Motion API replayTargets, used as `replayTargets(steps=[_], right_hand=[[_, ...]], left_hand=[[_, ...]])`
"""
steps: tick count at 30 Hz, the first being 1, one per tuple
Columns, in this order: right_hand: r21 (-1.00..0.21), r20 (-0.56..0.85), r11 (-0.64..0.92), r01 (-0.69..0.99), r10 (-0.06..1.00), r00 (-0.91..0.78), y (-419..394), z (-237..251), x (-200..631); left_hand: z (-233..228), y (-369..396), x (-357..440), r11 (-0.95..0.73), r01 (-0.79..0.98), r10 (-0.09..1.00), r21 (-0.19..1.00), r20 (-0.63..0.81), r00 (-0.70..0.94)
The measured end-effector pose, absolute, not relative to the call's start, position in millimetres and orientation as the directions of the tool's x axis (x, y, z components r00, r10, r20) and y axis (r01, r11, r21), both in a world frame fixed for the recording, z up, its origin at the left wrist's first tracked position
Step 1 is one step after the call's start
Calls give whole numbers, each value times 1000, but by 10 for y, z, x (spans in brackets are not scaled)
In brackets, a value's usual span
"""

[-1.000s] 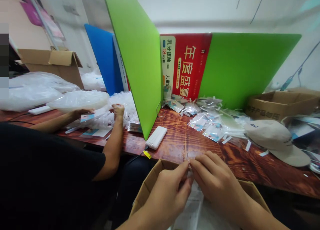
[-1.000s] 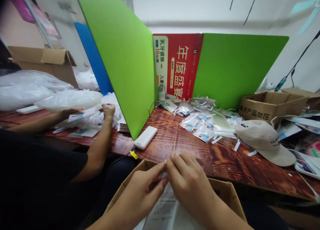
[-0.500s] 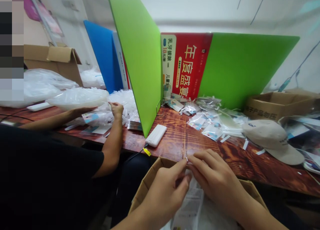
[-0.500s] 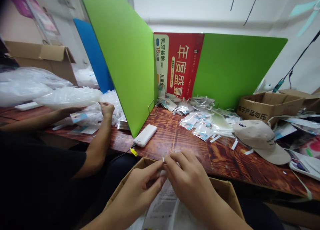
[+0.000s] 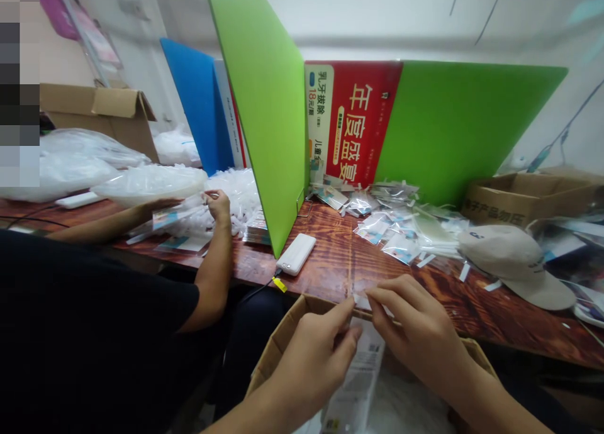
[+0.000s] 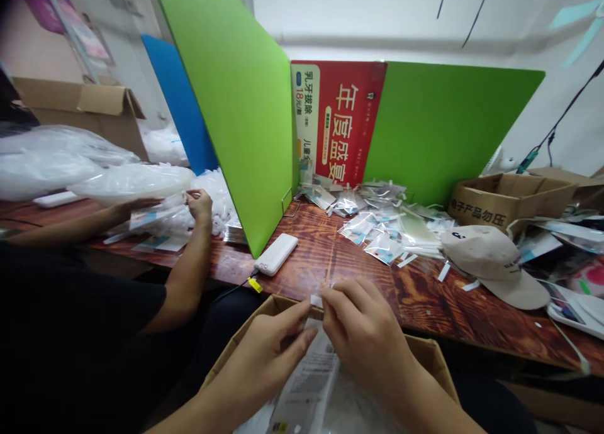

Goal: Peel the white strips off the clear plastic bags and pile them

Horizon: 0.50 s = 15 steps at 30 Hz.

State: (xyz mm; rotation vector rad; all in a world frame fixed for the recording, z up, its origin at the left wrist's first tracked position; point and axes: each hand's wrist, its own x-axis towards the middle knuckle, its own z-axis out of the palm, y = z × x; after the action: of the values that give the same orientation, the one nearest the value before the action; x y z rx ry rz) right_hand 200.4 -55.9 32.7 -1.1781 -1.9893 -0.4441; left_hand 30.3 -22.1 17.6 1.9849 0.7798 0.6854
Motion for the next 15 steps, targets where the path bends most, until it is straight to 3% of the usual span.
replayTargets(steps=[7,15], right_hand=[[-13,635,533,846,658,-404,-616,312,1949],[54,664,550,834,604,-441,-577,286,1902]], left_hand=[[98,-218,302,-522,264,711,811,243,659],[60,-219,317,-594,290,670,751,261,695]])
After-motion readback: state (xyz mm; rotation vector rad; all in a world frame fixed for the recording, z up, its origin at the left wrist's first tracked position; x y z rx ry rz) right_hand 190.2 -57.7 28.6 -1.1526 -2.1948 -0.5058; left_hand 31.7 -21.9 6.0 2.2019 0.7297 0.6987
